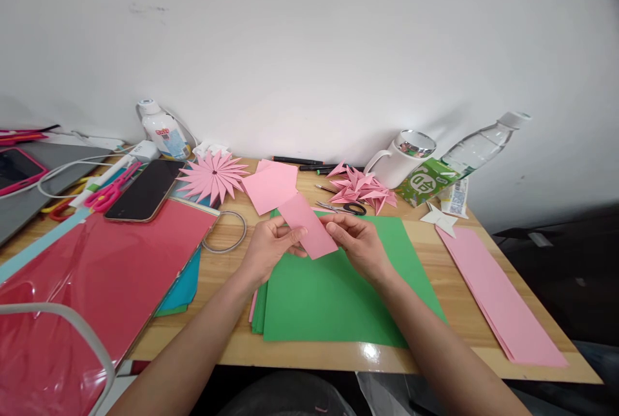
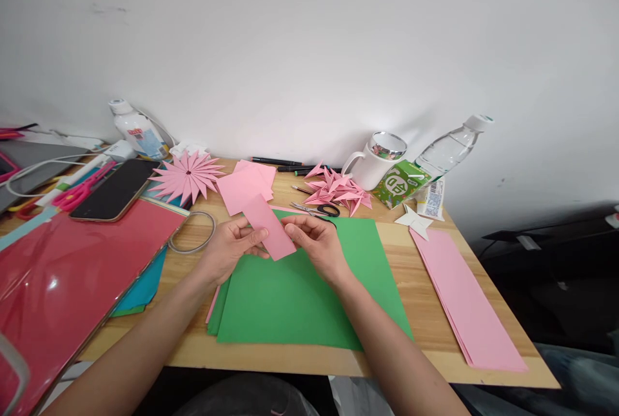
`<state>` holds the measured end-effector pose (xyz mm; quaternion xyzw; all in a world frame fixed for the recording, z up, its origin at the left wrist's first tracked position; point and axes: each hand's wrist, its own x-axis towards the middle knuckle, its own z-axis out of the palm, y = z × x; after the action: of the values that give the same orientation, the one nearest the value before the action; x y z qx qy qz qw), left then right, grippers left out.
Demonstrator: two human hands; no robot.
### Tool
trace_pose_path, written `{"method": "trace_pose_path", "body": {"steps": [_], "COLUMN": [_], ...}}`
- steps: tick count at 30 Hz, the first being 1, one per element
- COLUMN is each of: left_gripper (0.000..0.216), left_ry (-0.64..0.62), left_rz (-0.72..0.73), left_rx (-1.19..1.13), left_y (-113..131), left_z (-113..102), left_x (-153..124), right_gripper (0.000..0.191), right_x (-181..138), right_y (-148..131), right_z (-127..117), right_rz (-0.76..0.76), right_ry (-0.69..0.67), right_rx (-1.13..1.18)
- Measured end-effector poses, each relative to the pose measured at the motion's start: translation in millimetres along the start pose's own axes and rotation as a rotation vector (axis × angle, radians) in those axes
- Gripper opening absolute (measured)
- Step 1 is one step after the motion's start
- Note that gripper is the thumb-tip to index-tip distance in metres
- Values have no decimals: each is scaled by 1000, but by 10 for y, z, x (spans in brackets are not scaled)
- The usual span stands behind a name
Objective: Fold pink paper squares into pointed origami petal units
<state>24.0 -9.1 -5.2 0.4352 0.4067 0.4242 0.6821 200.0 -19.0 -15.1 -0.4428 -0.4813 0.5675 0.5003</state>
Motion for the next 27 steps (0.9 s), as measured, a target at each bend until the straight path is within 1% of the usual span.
{"method": "trace_pose_path", "body": {"steps": [5, 9, 13, 16, 18, 20, 23, 25, 27], "left_gripper": [43, 52, 61, 71, 68, 60, 48, 42, 40], "left_ry": [20, 10, -37, -10, -9, -12, 23, 47, 57], "left_rz": [28, 62, 87, 94, 95, 85, 75, 98, 128], "left_rx": [69, 68, 12, 20, 65, 109, 161, 215, 272], "left_y": [-15, -41, -57, -58, -54, -50, -42, -35, -24], "left_z": [6, 24, 44, 41, 33, 24, 16, 16, 23], "left_x": [16, 24, 13, -1, -8, -10, -4, 0, 0], "right_gripper": [23, 22, 21, 22, 23, 25, 28, 30, 35], "right_x": [-5, -15, -36, -46, -48, -48, -55, -66, -78], "right_y": [-1, -25, -59, -47, -25, -10, -12, -22, -24], "right_z": [10, 30, 64, 83, 87, 86, 84, 90, 101], "right_rz": [6, 2, -51, -84, -113, -162, -249, -278, -284], "right_ry": [-34, -40, -84, -96, -75, -29, 47, 35, -11], "right_rx": [-1, -30, -88, -166, -241, -315, -409, -439, -438]}}
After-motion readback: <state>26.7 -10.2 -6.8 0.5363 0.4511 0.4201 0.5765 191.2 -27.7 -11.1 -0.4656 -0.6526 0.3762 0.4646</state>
